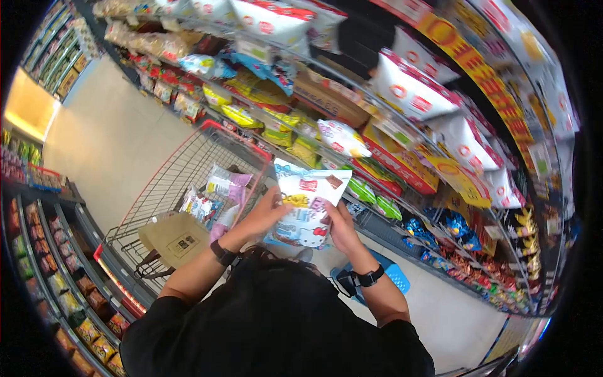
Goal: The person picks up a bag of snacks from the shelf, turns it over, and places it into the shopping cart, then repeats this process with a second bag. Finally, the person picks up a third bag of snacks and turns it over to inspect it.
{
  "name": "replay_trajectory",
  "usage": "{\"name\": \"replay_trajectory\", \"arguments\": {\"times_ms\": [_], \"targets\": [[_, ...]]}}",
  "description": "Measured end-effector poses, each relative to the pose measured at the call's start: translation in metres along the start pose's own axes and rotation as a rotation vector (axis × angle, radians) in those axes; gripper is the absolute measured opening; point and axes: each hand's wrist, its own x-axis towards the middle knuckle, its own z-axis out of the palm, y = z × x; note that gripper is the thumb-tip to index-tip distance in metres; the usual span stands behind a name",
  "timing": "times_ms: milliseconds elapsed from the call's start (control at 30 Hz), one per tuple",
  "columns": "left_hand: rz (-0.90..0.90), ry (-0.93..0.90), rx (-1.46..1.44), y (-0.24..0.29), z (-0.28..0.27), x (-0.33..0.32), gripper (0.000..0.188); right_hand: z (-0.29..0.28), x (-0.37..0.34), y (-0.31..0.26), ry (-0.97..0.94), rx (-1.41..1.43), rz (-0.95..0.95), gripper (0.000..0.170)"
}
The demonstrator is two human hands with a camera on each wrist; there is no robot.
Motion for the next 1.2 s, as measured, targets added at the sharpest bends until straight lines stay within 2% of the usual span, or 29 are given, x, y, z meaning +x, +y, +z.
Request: {"name": "replay_trajectory", "arguments": {"times_ms": [33,100,133,167,200,233,300,333,433,633,767,900,1000,1133,1167,1200], "targets": [[0.075,0.083,-0.018,-0.005,-0.015,0.0,0.053,0.021,0.001,-0.006,-0.066,-0.055,-0.019,0.045],[-0.007,0.102,-0.36,-0.015,-0.056,-0.007,0.049,0.056,0.008,-0.012,-0.258,-0.171,-0.129,0.049],[-0.043,0.106,-0.532,-0.003,-0.069,-0.012,0.048,0.076,0.008,-0.024,-0.373,-0.142,-0.085,0.046],[-0.043,0.091,-0.728,0.012,-0.082,-0.022,0.05,0.098,0.006,-0.041,-0.485,-0.11,-0.04,0.043],[-0.163,0.081,-0.83,-0.025,-0.119,-0.025,0.052,0.115,0.008,-0.049,-0.594,-0.076,0.005,0.041],[-0.02,-0.029,-0.962,-0.045,-0.145,-0.032,0.055,0.123,0.013,-0.05,-0.647,-0.01,0.087,0.037],[-0.109,0.117,-1.255,-0.022,-0.164,-0.066,0.063,0.142,0.027,-0.049,-0.694,-0.062,0.108,0.034],[-0.1,0.141,-1.303,-0.022,-0.175,-0.072,0.063,0.152,0.035,-0.048,-0.718,-0.088,0.117,0.032],[-0.045,0.174,-1.28,-0.032,-0.208,-0.081,0.063,0.175,0.057,-0.038,-0.633,-0.11,0.129,0.029],[0.011,0.234,-1.197,-0.058,-0.252,-0.109,0.063,0.213,0.08,-0.034,-0.595,-0.167,0.221,0.025],[0.067,0.338,-1.22,-0.078,-0.26,-0.135,0.063,0.23,0.096,-0.032,-0.573,-0.203,0.26,0.024],[0.142,0.497,-1.25,-0.097,-0.26,-0.147,0.064,0.24,0.123,-0.026,-0.628,-0.248,0.303,0.022],[0.17,0.602,-1.228,-0.107,-0.261,-0.147,0.064,0.249,0.151,-0.024,-0.656,-0.328,0.269,0.021],[0.176,0.748,-1.157,-0.101,-0.27,-0.145,0.064,0.259,0.228,-0.026,-0.665,-0.698,-0.131,0.031],[0.157,0.794,-1.148,-0.098,-0.268,-0.146,0.056,0.264,0.251,-0.027,-0.646,-0.815,-0.278,0.033],[0.166,0.847,-1.157,-0.101,-0.264,-0.144,0.057,0.27,0.274,-0.028,-0.623,-0.924,-0.427,0.035]]}}
